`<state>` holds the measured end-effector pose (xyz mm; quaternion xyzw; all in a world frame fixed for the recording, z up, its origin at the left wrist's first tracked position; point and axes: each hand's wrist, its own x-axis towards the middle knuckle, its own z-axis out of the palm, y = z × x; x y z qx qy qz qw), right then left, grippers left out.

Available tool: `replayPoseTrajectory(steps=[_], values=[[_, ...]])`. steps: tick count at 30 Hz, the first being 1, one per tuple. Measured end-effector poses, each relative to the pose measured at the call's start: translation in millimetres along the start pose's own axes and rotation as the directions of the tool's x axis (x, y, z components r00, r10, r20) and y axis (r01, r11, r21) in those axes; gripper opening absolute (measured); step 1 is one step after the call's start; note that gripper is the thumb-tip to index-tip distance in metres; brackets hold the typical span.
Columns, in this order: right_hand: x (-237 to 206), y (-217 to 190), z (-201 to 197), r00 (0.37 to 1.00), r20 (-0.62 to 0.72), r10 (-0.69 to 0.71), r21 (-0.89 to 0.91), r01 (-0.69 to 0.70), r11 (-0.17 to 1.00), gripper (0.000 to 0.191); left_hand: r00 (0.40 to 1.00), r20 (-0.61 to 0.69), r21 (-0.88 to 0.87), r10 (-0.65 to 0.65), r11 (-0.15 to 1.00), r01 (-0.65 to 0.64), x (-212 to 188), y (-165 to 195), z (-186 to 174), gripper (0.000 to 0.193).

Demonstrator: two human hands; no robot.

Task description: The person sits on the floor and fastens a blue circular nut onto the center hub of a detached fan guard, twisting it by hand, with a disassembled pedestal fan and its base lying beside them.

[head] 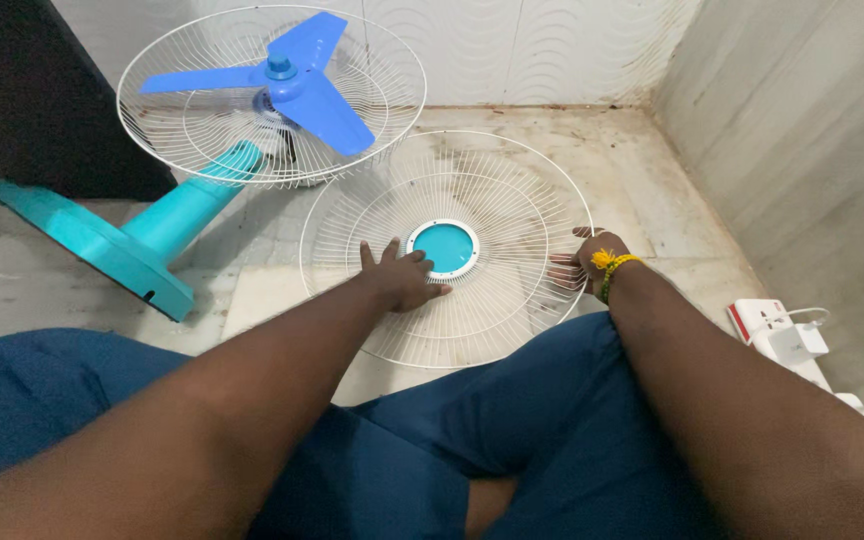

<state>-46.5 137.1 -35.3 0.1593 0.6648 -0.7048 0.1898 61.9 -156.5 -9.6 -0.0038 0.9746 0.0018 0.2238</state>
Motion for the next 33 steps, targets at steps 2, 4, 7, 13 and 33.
replayPoseTrajectory(steps=[2,4,7,13,33], values=[[-1,0,0,1.0,0.001,0.006,0.016,-0.006,1.0,0.039,0.999,-0.031,-0.012,0.011,1.0,-0.012,3,0,-1,0.079],[-1,-1,0,1.0,-0.009,0.016,0.022,-0.015,1.0,0.043,0.996,-0.077,-0.045,0.044,0.998,-0.047,8,-2,0,0.079],[0,-1,1,0.999,-0.033,0.04,0.014,-0.039,0.999,0.05,0.95,-0.309,-0.064,0.039,0.996,-0.062,10,-15,-1,0.089],[3,-3,0,0.998,-0.019,0.054,0.071,-0.052,0.996,0.062,0.919,-0.387,-0.012,-0.08,0.997,0.082,-8,-71,-14,0.084],[0,-2,3,0.983,-0.084,0.163,-0.322,-0.181,0.929,0.063,0.876,-0.093,-0.992,-0.473,-0.03,-0.122,-36,-141,-16,0.056]])
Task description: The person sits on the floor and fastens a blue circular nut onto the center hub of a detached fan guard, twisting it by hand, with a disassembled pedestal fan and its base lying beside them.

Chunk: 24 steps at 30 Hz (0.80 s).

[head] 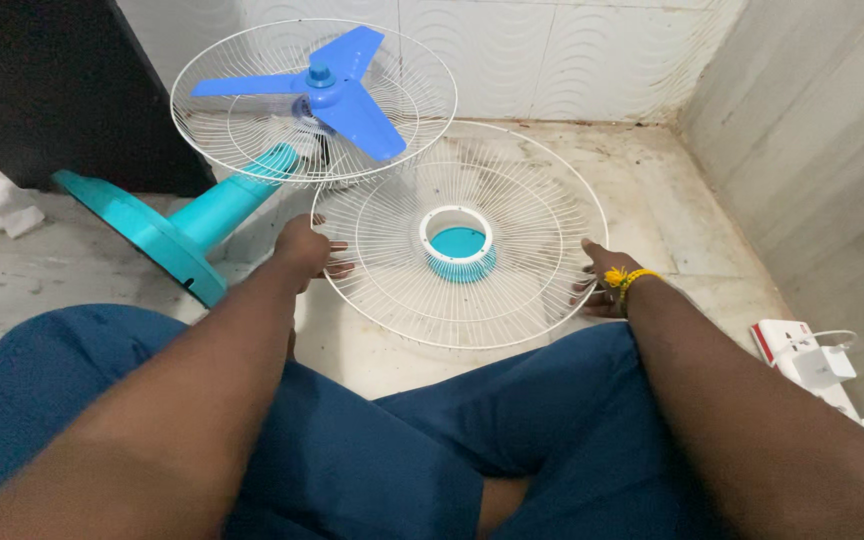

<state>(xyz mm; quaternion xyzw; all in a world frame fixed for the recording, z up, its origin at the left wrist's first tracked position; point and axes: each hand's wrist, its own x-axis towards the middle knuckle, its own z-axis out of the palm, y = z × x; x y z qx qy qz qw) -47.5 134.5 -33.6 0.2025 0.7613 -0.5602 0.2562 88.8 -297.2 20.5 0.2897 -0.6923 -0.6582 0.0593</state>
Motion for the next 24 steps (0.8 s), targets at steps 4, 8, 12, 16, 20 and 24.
replayPoseTrajectory(steps=[4,8,12,16,20,24], values=[[9,2,-2,0.999,-0.018,-0.05,0.097,0.051,0.994,0.052,0.999,0.025,0.059,0.028,0.998,-0.029,3,-7,4,0.062],[22,5,-3,0.998,0.024,-0.066,0.162,0.061,0.985,0.033,0.997,0.076,0.024,0.005,1.0,-0.007,10,-20,0,0.062],[33,10,-4,0.995,0.051,-0.084,0.205,0.072,0.976,0.027,0.998,0.057,-0.011,-0.016,1.0,0.016,14,-28,1,0.056],[34,7,-3,0.987,0.034,-0.159,0.173,0.151,0.973,0.029,0.998,-0.003,0.057,0.059,0.997,-0.059,13,-31,3,0.052],[29,9,-5,0.989,-0.047,-0.138,0.144,0.143,0.979,0.027,0.997,-0.051,0.052,0.052,0.997,-0.05,14,-28,6,0.051],[26,6,-4,0.986,-0.074,-0.147,0.12,0.156,0.98,0.027,0.993,-0.045,0.071,0.106,0.992,-0.103,19,-31,8,0.052]])
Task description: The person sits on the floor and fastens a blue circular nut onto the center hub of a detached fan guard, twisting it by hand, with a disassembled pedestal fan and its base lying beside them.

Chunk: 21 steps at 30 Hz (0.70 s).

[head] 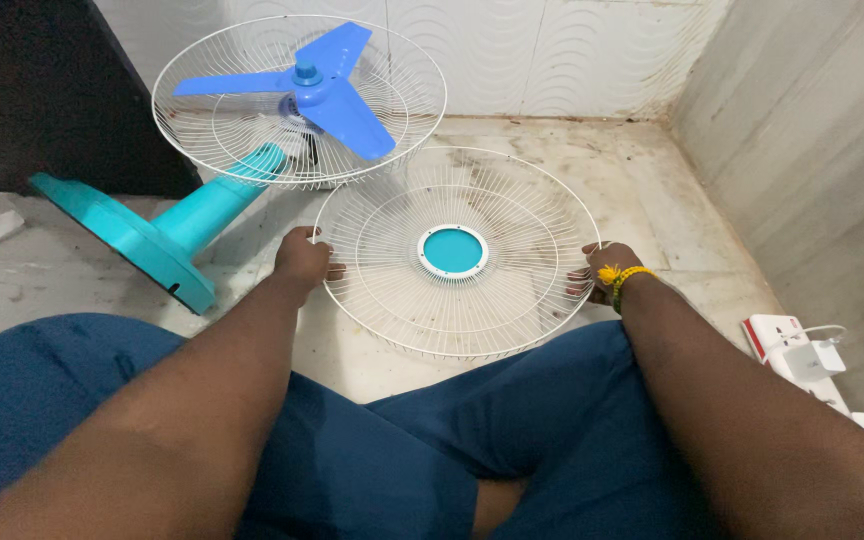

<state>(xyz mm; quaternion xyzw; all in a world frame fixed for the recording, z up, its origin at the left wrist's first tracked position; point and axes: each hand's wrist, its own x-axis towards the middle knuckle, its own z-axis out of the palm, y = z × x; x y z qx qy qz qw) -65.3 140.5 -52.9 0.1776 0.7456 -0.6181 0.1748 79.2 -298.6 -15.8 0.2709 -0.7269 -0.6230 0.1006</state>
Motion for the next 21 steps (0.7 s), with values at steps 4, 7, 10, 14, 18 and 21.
replayPoseTrajectory(steps=[4,7,10,14,18,21], values=[[-1,-2,2,1.0,0.001,-0.017,0.018,0.017,1.0,0.027,1.0,0.02,-0.02,0.021,1.0,-0.021,6,-2,-1,0.058],[-3,-3,2,1.0,0.012,0.004,0.036,-0.004,0.999,0.026,0.999,-0.015,-0.04,0.041,0.998,-0.042,7,-3,-1,0.054],[-9,-2,1,0.999,0.044,0.012,0.023,-0.013,1.0,0.027,0.997,-0.029,-0.019,0.071,0.997,-0.072,7,-3,-2,0.047],[-18,-4,1,0.997,0.076,0.032,0.051,-0.036,0.998,0.028,0.994,-0.024,0.076,0.109,0.991,-0.106,7,-1,-3,0.039],[-29,-10,3,0.994,0.102,0.034,-0.017,-0.033,0.999,0.04,0.995,-0.085,-0.087,-0.049,0.995,0.041,0,5,-3,0.056],[-37,-16,2,0.994,0.102,0.035,-0.037,-0.032,0.999,0.052,0.996,-0.049,-0.197,-0.078,0.978,0.067,-4,10,-4,0.059]])
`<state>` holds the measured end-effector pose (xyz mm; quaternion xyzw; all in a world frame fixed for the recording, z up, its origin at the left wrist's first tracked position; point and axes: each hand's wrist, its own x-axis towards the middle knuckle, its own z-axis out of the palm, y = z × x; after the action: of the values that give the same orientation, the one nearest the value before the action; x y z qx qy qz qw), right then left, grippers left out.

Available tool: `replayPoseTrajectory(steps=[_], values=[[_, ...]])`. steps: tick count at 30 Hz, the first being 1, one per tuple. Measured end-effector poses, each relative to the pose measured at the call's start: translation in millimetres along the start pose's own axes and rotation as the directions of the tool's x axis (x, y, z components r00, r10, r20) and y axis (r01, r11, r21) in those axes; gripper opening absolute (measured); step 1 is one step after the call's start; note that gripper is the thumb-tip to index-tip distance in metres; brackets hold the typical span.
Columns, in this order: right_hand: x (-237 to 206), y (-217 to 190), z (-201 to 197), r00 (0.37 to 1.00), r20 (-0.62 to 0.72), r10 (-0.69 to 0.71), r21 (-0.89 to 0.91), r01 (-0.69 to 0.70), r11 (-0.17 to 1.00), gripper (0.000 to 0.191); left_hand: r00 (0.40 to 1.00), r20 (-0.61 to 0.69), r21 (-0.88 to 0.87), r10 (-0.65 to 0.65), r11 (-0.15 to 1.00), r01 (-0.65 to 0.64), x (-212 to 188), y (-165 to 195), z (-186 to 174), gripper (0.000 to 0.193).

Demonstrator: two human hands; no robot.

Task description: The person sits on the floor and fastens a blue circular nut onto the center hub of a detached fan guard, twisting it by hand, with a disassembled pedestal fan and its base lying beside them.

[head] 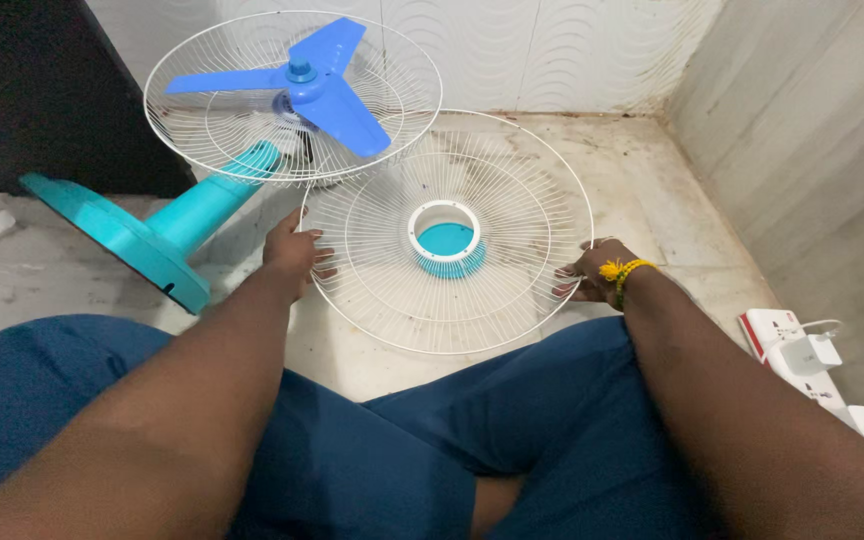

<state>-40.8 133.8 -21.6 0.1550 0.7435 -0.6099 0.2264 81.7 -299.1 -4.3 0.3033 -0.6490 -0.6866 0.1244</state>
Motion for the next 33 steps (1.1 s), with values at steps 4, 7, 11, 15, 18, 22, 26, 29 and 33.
replayPoseTrajectory(steps=[4,7,11,15,18,22,26,29,33], values=[[-6,-4,0,0.998,0.055,0.019,0.022,-0.02,1.0,0.051,1.0,-0.023,-0.054,0.009,0.998,-0.01,1,1,-2,0.059],[-4,-3,-1,1.0,0.022,-0.021,-0.042,0.022,0.999,0.055,0.999,-0.051,-0.016,0.008,1.0,-0.009,4,-4,-1,0.054],[10,2,-4,1.0,0.024,-0.017,0.007,0.017,1.0,0.054,0.997,-0.062,0.031,0.036,0.999,-0.035,6,-9,2,0.048],[27,6,-8,0.997,0.002,-0.079,0.031,0.079,0.996,0.046,0.994,-0.072,0.036,0.085,0.996,-0.082,7,-11,4,0.038],[31,11,-9,1.0,0.03,0.001,0.086,-0.003,0.996,0.045,0.991,-0.091,0.036,0.099,0.995,-0.097,8,-8,5,0.041],[23,10,-10,1.0,-0.003,0.009,0.032,-0.009,0.999,0.042,0.988,-0.094,0.054,0.125,0.991,-0.12,8,-10,3,0.045],[8,3,-7,0.999,-0.025,0.041,-0.022,-0.042,0.999,0.04,0.99,-0.058,0.045,0.125,0.991,-0.122,10,-11,1,0.05],[-3,-1,-3,0.999,-0.015,0.039,0.014,-0.038,0.999,0.038,0.988,-0.073,0.101,0.137,0.986,-0.129,12,-12,1,0.049],[-11,-5,2,1.0,-0.002,0.031,0.078,-0.031,0.996,0.037,0.978,-0.098,0.129,0.183,0.977,-0.169,14,-15,-1,0.03]])
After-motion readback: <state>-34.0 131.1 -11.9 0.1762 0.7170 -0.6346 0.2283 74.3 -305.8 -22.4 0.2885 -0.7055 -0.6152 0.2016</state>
